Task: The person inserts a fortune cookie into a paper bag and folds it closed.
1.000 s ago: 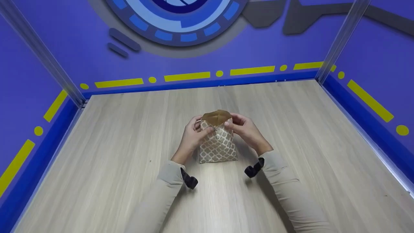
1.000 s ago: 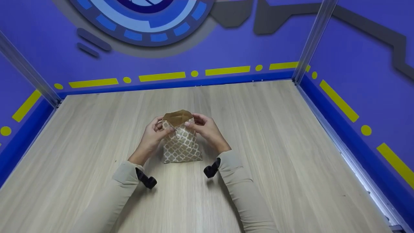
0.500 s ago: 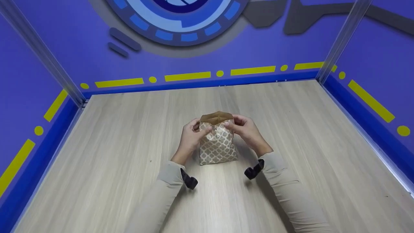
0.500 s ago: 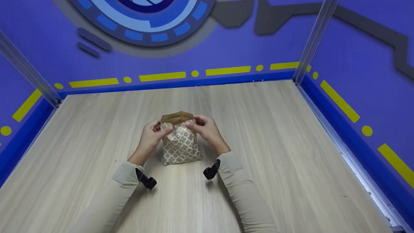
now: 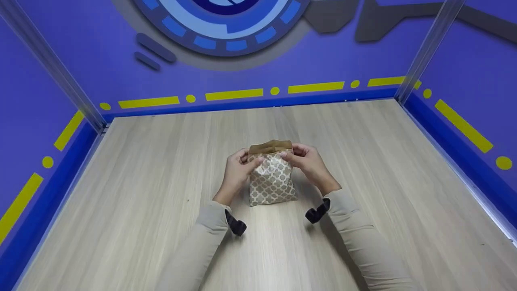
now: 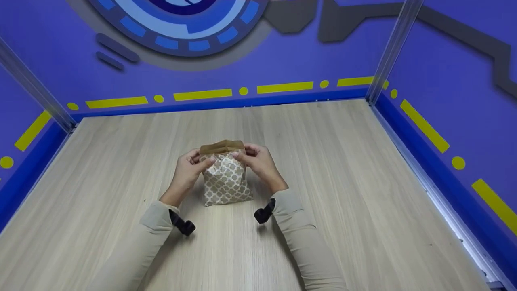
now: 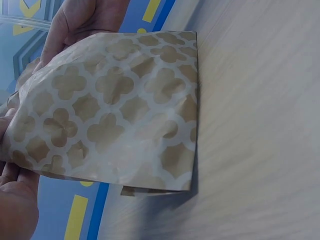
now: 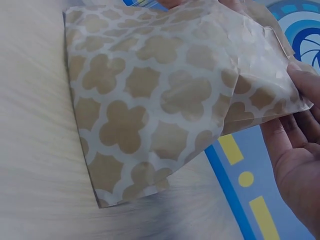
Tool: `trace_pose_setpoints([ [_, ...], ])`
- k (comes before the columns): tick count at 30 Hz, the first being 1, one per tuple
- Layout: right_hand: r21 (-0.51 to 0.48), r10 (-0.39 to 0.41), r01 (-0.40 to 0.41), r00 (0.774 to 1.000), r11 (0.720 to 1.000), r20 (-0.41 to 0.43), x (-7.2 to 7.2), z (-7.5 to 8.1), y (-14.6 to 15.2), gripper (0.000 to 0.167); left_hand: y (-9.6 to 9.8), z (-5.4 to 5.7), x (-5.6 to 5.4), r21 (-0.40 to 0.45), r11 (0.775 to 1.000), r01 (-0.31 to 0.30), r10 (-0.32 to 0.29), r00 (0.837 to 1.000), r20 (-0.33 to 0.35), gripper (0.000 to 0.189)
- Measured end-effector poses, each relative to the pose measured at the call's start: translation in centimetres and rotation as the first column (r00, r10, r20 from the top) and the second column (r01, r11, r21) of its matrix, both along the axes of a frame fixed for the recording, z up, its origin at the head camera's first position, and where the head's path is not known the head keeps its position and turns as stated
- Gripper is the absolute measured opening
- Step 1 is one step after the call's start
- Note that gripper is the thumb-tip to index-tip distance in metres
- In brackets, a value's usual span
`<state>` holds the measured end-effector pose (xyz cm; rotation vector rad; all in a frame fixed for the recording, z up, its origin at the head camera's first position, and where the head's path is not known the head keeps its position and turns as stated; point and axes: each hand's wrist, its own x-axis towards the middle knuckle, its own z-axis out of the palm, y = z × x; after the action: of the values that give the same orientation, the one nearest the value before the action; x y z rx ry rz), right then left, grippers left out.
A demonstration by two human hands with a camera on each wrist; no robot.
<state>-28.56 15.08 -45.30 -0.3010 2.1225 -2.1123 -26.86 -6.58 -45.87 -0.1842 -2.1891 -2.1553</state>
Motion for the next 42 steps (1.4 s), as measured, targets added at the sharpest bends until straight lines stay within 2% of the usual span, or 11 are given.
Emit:
trace_pose_setpoints([
  [12,-0.006,-0.014,0.014,1.000,1.000,-0.014,0.0,-0.2,0.2,0.035,-0.1,0.0,-0.1,0.022,0.999,-0.029,0.028,0.998,0.051,0.026],
  [21,-0.015,0.018,-0.019,0.999,1.000,-0.030,0.0,-0.2,0.4,0.029,-0.4,-0.2,-0.2,-0.001,1.000,-0.004,0.004,0.999,0.041,0.025],
  [30,-0.014,0.067,-0.067,0.997,0.998,-0.050,-0.3,-0.1,0.9,0.030,-0.8,-0.2,-0.1,0.003,0.998,0.066,-0.066,0.997,0.031,0.028],
  [37,0.028,0.093,-0.092,0.995,0.995,-0.027,-0.5,0.2,1.7,0.037,-1.1,-0.1,-0.1,0.026,0.986,0.165,-0.165,0.986,0.024,0.029],
  [42,0.066,0.116,-0.115,0.993,0.991,-0.014,-0.4,0.2,2.0,0.037,-1.3,0.0,-0.2,0.015,0.985,0.170,-0.170,0.985,0.008,0.025],
])
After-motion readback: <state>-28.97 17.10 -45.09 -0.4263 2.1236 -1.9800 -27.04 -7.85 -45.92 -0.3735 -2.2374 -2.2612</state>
